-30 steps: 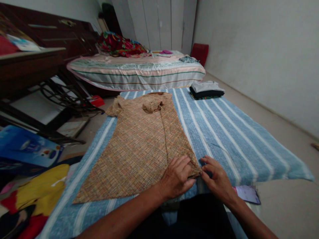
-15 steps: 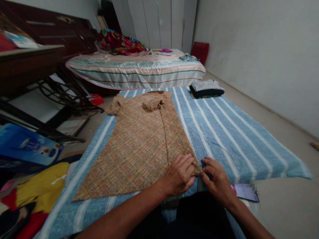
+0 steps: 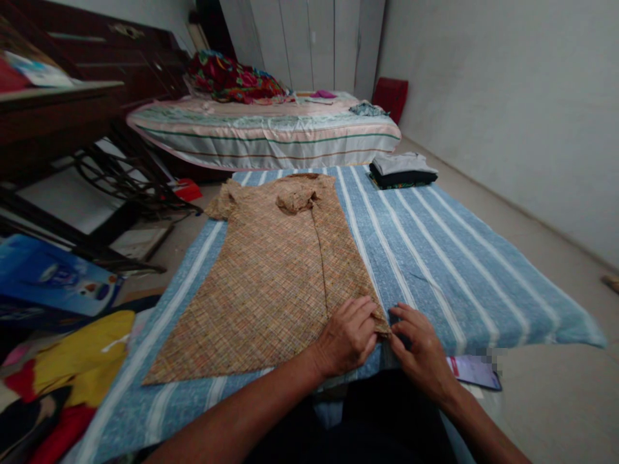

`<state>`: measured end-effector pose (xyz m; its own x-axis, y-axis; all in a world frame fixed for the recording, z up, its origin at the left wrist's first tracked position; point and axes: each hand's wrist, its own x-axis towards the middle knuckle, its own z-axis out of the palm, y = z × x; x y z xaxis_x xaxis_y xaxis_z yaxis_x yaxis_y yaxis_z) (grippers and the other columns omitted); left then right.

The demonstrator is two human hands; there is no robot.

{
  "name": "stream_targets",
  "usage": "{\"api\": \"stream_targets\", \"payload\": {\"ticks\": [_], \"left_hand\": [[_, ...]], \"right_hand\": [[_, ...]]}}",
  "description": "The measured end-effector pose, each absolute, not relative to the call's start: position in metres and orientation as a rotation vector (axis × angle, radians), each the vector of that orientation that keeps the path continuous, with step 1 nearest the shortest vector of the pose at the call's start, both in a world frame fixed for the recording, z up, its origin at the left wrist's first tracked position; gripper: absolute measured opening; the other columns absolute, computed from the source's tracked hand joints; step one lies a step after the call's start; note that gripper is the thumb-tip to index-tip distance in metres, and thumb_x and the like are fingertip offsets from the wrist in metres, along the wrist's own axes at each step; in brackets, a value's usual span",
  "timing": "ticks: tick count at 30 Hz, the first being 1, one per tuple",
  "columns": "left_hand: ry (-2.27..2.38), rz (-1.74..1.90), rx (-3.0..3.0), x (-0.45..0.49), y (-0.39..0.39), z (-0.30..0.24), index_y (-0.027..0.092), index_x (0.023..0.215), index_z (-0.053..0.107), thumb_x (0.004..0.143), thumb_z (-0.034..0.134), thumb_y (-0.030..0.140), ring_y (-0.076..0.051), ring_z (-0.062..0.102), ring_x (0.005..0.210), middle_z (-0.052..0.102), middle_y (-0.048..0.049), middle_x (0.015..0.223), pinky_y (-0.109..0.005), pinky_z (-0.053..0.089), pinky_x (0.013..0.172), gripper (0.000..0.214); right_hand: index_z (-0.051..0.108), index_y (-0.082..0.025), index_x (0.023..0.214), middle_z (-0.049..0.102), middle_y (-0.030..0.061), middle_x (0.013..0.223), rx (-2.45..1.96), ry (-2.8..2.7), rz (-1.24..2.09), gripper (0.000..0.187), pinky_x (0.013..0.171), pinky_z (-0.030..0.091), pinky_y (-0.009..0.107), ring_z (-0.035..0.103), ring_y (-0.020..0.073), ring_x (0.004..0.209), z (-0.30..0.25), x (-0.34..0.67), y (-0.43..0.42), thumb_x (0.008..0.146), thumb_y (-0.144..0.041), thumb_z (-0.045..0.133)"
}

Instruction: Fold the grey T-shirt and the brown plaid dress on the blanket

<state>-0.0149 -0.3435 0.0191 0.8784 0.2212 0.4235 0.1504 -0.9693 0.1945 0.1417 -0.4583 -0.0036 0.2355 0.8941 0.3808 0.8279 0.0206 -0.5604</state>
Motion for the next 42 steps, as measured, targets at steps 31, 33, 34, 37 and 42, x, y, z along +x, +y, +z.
{"api": "stream_targets", "payload": {"ticks": [31, 33, 34, 37, 42], "left_hand": [[0.316, 0.643, 2.829, -0.029, -0.349, 0.014, 0.014, 0.091, 0.060, 0.085, 0.050, 0.023, -0.026, 0.050, 0.119, 0.060, -0.0128, 0.118, -0.040, 0.043, 0.101, 0.015], [0.294, 0.650, 2.819, -0.030, -0.348, 0.016, 0.014, 0.092, 0.060, 0.085, 0.050, 0.023, -0.025, 0.051, 0.118, 0.060, -0.0124, 0.117, -0.039, 0.043, 0.102, 0.015], [0.284, 0.649, 2.813, -0.031, -0.347, 0.017, 0.014, 0.091, 0.060, 0.085, 0.050, 0.023, -0.025, 0.051, 0.117, 0.061, -0.0125, 0.116, -0.039, 0.043, 0.102, 0.015], [0.254, 0.627, 2.784, -0.034, -0.343, 0.019, 0.014, 0.086, 0.059, 0.085, 0.049, 0.022, -0.024, 0.051, 0.117, 0.061, -0.0133, 0.114, -0.038, 0.043, 0.102, 0.013], [0.215, 0.579, 2.745, -0.045, -0.334, 0.027, 0.015, 0.081, 0.058, 0.086, 0.051, 0.022, -0.021, 0.056, 0.110, 0.063, -0.0125, 0.109, -0.037, 0.044, 0.100, 0.011]], "right_hand": [[0.054, -0.019, 0.104, 0.063, 0.0100, 0.107, -1.657, -1.929, -0.223, 0.022, 0.094, 0.042, 0.048, 0.055, 0.0248, 0.106, -0.009, 0.144, -0.455, 0.086, -0.010, 0.043], [0.053, -0.017, 0.107, 0.062, 0.0119, 0.108, -1.699, -1.908, -0.241, 0.024, 0.093, 0.042, 0.049, 0.054, 0.0268, 0.107, -0.010, 0.140, -0.455, 0.085, -0.013, 0.045], [0.052, -0.016, 0.108, 0.061, 0.0129, 0.108, -1.724, -1.895, -0.255, 0.024, 0.093, 0.042, 0.049, 0.053, 0.0279, 0.107, -0.010, 0.138, -0.455, 0.085, -0.014, 0.045], [0.052, -0.014, 0.108, 0.060, 0.0143, 0.108, -1.788, -1.866, -0.299, 0.025, 0.091, 0.042, 0.050, 0.052, 0.0297, 0.107, -0.011, 0.134, -0.454, 0.084, -0.013, 0.044], [0.053, -0.015, 0.102, 0.061, 0.0130, 0.105, -1.800, -1.852, -0.346, 0.022, 0.090, 0.043, 0.048, 0.053, 0.0286, 0.105, -0.010, 0.131, -0.452, 0.083, -0.010, 0.043]]}}
